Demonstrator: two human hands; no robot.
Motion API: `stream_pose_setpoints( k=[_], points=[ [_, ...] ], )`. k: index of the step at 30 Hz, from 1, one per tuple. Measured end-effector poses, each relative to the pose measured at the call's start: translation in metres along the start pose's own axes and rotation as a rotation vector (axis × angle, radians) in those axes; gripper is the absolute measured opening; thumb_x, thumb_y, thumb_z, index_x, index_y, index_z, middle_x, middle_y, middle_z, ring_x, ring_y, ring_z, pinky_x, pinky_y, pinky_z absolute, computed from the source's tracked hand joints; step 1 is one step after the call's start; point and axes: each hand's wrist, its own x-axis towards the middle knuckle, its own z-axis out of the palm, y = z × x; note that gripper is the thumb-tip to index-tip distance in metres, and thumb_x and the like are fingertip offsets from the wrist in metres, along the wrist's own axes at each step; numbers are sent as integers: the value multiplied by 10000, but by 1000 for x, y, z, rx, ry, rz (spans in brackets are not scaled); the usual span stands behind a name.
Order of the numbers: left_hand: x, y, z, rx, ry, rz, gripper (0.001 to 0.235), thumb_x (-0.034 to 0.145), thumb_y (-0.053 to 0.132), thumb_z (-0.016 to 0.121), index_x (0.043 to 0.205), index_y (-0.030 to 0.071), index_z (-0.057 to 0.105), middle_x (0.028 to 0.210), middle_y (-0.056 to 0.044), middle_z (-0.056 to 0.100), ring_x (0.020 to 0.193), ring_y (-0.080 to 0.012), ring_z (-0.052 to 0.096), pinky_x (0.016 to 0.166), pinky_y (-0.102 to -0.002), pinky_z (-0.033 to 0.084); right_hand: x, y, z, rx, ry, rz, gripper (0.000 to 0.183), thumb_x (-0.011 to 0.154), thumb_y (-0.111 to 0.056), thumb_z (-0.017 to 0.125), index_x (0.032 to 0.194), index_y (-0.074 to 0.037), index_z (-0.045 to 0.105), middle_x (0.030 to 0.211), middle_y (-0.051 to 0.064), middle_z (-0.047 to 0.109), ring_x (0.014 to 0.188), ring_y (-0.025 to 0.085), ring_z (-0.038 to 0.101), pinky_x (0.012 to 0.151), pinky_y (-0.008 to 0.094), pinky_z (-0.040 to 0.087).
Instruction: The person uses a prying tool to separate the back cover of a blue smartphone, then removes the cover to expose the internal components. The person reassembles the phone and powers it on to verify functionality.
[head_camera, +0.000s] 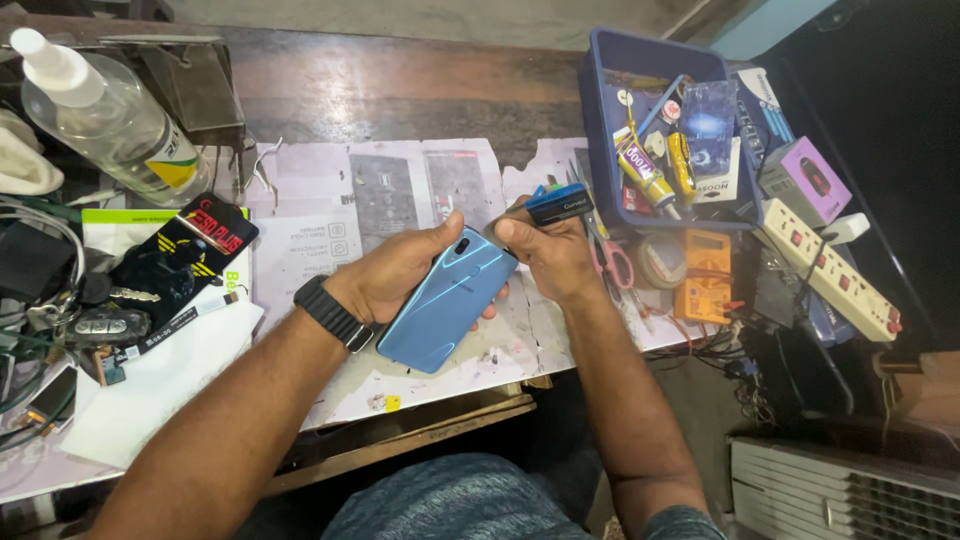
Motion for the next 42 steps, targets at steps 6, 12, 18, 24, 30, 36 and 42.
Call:
stream_pose_setpoints(
  k=[6, 12, 18, 24, 30, 36, 42],
  points=[
    [-2, 3, 7, 65, 55, 5, 727, 1044, 578, 320, 1283, -38, 621, 1097, -234, 716, 919, -339, 749, 762, -430, 638, 3, -1, 1, 2, -6, -20, 209, 955, -130, 765, 794, -33, 673, 749, 0, 585, 620, 86, 447, 560, 279, 324],
    [-1, 2, 1, 98, 67, 25, 740, 1015, 599, 307, 1245, -25, 633, 1089, -224, 722, 906, -316, 760, 733, -426, 638, -1, 2, -3, 60, -40, 4, 141, 964, -132, 744, 888, -15, 728, 802, 27, 665, 637, 103, 489, 567, 290, 342],
    [4, 0, -8, 84, 35, 120, 750, 1071, 602, 331, 1230, -55, 656, 1034, -252, 722, 924, -318, 742, 789, -424, 631, -8, 12, -18, 82, 17, -4, 113, 956, -92, 758, 886, -13, 718, 777, 21, 632, 601, 91, 445, 544, 272, 316],
    [6, 1, -11, -26, 134, 131, 716, 1016, 612, 376, 1211, -18, 656, 1022, -227, 726, 881, -340, 752, 750, -461, 646, -20, 19, -23, 145, 99, 61, 112, 929, -77, 773, 858, -43, 694, 756, 15, 609, 593, 103, 468, 525, 275, 321],
    [8, 0, -12, -58, 171, 208, 747, 1003, 647, 422, 1264, -14, 649, 1092, -191, 716, 943, -261, 737, 799, -412, 638, -27, 15, -7, 128, 58, 44, 127, 946, -82, 757, 851, -58, 677, 773, 1, 592, 619, 100, 461, 553, 277, 323],
    [11, -3, -17, 23, 211, 261, 804, 949, 711, 397, 1270, 17, 645, 1082, -168, 712, 961, -216, 730, 800, -387, 649, -28, 7, 0, 110, 8, 29, 179, 975, -76, 736, 812, -65, 662, 721, -26, 537, 593, 78, 406, 541, 264, 291],
    [13, -4, -21, 19, 260, 297, 810, 974, 716, 362, 1276, 9, 616, 1126, -177, 680, 1016, -224, 724, 847, -407, 649, -27, 6, 11, 80, 4, 31, 192, 964, -98, 728, 791, -78, 647, 707, -28, 523, 585, 76, 391, 539, 271, 285]
  ],
)
